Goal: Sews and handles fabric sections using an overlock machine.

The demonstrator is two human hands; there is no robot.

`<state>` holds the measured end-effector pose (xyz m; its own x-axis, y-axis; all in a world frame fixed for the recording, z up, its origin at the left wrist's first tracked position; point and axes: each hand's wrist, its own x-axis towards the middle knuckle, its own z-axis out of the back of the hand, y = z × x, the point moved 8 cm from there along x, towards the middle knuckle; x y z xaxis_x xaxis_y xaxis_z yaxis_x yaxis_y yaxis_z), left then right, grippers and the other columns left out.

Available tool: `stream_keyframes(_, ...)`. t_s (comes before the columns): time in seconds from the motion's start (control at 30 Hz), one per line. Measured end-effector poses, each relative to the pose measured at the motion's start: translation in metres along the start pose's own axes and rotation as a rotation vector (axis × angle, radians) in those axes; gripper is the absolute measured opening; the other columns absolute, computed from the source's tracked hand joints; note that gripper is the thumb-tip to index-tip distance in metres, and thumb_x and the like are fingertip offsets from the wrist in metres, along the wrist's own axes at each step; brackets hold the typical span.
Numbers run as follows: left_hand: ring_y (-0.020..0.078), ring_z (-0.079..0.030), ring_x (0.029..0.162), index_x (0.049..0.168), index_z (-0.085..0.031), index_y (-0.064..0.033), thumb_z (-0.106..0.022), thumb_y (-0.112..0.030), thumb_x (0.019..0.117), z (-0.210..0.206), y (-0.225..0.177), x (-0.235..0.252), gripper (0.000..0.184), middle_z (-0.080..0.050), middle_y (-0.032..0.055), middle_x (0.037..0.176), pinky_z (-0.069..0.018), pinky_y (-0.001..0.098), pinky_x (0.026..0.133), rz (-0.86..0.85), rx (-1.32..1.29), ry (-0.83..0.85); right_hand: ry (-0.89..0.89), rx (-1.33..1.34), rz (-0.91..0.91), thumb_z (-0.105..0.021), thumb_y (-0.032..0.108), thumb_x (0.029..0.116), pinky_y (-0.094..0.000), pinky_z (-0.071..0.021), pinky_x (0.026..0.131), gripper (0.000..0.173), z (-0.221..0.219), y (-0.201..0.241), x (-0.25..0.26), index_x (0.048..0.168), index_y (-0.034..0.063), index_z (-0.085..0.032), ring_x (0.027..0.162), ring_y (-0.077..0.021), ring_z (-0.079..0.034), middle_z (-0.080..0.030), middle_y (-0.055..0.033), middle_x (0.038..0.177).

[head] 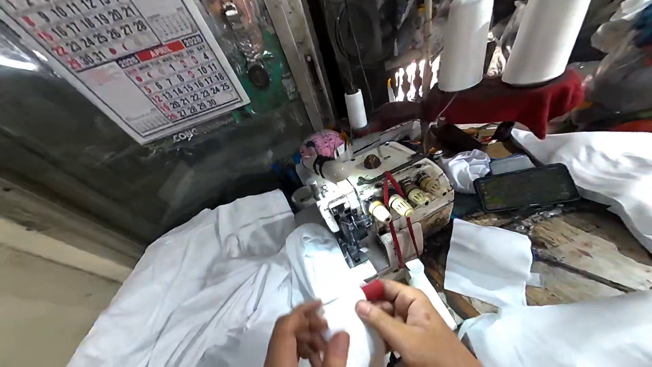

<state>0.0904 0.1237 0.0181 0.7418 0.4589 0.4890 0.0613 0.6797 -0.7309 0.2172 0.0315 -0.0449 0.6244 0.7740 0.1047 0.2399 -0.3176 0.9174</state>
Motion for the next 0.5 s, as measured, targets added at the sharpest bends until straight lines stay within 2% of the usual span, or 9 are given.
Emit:
stream_keyframes(0.03, 0.0152, -0.067, 0.083, 0.134, -0.051, 0.0081, -0.057, -0.024, 0.1045, -0.005, 0.009, 0.004, 0.044, -0.066, 0.0113, 0.108, -0.06, 0.0318, 0.067, 0.088, -0.042, 0.062, -0.019, -0.055, 0.028, -0.065, 0.013, 0.1013, -0.0332, -0.0619, 0.069, 0.019, 0.006, 0.001, -0.002, 0.113, -0.0015, -0.067, 0.076, -0.0171, -0.071, -0.074, -0.0095, 0.091)
stream_keyframes(0.07, 0.0165, -0.069, 0.084, 0.133, -0.053, 0.007, -0.057, -0.02, 0.1041, -0.011, 0.015, 0.007, 0.04, -0.068, 0.0098, 0.107, -0.062, 0.0339, 0.069, 0.161, -0.121, 0.117, -0.023, -0.098, 0.05, -0.066, 0.014, 0.1008, -0.032, -0.0614, 0.07, 0.019, 0.01, 0.003, -0.004, 0.112, -0.0007, -0.069, 0.077, -0.0163, -0.071, -0.073, -0.0085, 0.091)
stream_keyframes(0.13, 0.0166, -0.071, 0.08, 0.117, -0.065, 0.0042, -0.062, -0.008, 0.0998, -0.024, 0.021, 0.008, 0.021, -0.073, 0.0078, 0.096, -0.0625, 0.0332, 0.069, 0.236, -0.267, 0.13, -0.029, -0.186, 0.076, -0.067, 0.018, 0.1001, -0.0307, -0.0622, 0.072, 0.019, 0.013, 0.006, -0.011, 0.11, 0.0028, -0.072, 0.081, -0.0149, -0.072, -0.075, -0.0056, 0.095)
stream_keyframes(0.2, 0.0197, -0.072, 0.082, 0.11, -0.065, 0.0037, -0.065, -0.004, 0.0975, -0.028, 0.026, 0.009, 0.015, -0.072, 0.0099, 0.098, -0.0639, 0.035, 0.072, 0.221, -0.332, 0.09, -0.012, -0.222, 0.107, -0.069, 0.015, 0.0985, -0.0325, -0.0633, 0.068, 0.018, 0.017, 0.005, -0.012, 0.111, 0.0025, -0.072, 0.077, -0.0167, -0.072, -0.075, -0.0067, 0.097)
stream_keyframes(0.27, 0.0245, -0.073, 0.094, 0.122, -0.061, 0.0056, -0.06, -0.005, 0.1004, -0.031, 0.03, 0.01, 0.024, -0.071, 0.0133, 0.111, -0.0646, 0.0401, 0.08, 0.249, -0.391, 0.165, 0.015, -0.19, 0.108, -0.071, 0.013, 0.0972, -0.0342, -0.0635, 0.068, 0.019, 0.021, 0.005, -0.015, 0.111, 0.0004, -0.07, 0.078, -0.0189, -0.072, -0.074, -0.0088, 0.097)
stream_keyframes(0.3, 0.0242, -0.072, 0.094, 0.127, -0.059, 0.0056, -0.059, -0.007, 0.1017, -0.033, 0.031, 0.009, 0.028, -0.071, 0.0127, 0.111, -0.0646, 0.0397, 0.08, 0.28, -0.404, 0.228, 0.018, -0.176, 0.101, -0.071, 0.012, 0.0967, -0.0343, -0.0634, 0.069, 0.019, 0.023, 0.006, -0.017, 0.111, -0.0001, -0.07, 0.078, -0.019, -0.072, -0.074, -0.0091, 0.096)
stream_keyframes(0.37, 0.0202, -0.071, 0.082, 0.117, -0.066, 0.0044, -0.063, -0.008, 0.1004, -0.036, 0.031, 0.006, 0.021, -0.072, 0.0103, 0.097, -0.063, 0.0356, 0.071, 0.301, -0.406, 0.296, -0.023, -0.176, 0.093, -0.074, 0.014, 0.0946, -0.0325, -0.0623, 0.068, 0.021, 0.028, 0.008, -0.021, 0.111, 0.0005, -0.071, 0.076, -0.0176, -0.072, -0.074, -0.0084, 0.093)
stream_keyframes(0.43, 0.0176, -0.071, 0.08, 0.106, -0.068, 0.0014, -0.064, -0.009, 0.0998, -0.036, 0.026, 0.006, 0.013, -0.071, 0.0082, 0.093, -0.0629, 0.0337, 0.072, 0.275, -0.386, 0.323, -0.052, -0.21, 0.112, -0.077, 0.016, 0.0928, -0.0313, -0.0627, 0.069, 0.026, 0.033, 0.01, -0.024, 0.113, 0.0011, -0.071, 0.077, -0.0167, -0.073, -0.075, -0.0073, 0.091)
stream_keyframes(0.5, 0.017, -0.07, 0.08, 0.104, -0.067, 0.0011, -0.057, -0.01, 0.1034, -0.033, 0.019, 0.005, 0.015, -0.07, 0.0081, 0.092, -0.0621, 0.0348, 0.072, 0.249, -0.473, 0.331, -0.062, -0.241, 0.124, -0.077, 0.014, 0.0923, -0.031, -0.0638, 0.071, 0.03, 0.035, 0.013, -0.024, 0.118, 0.0011, -0.068, 0.08, -0.0168, -0.074, -0.076, -0.0061, 0.094)
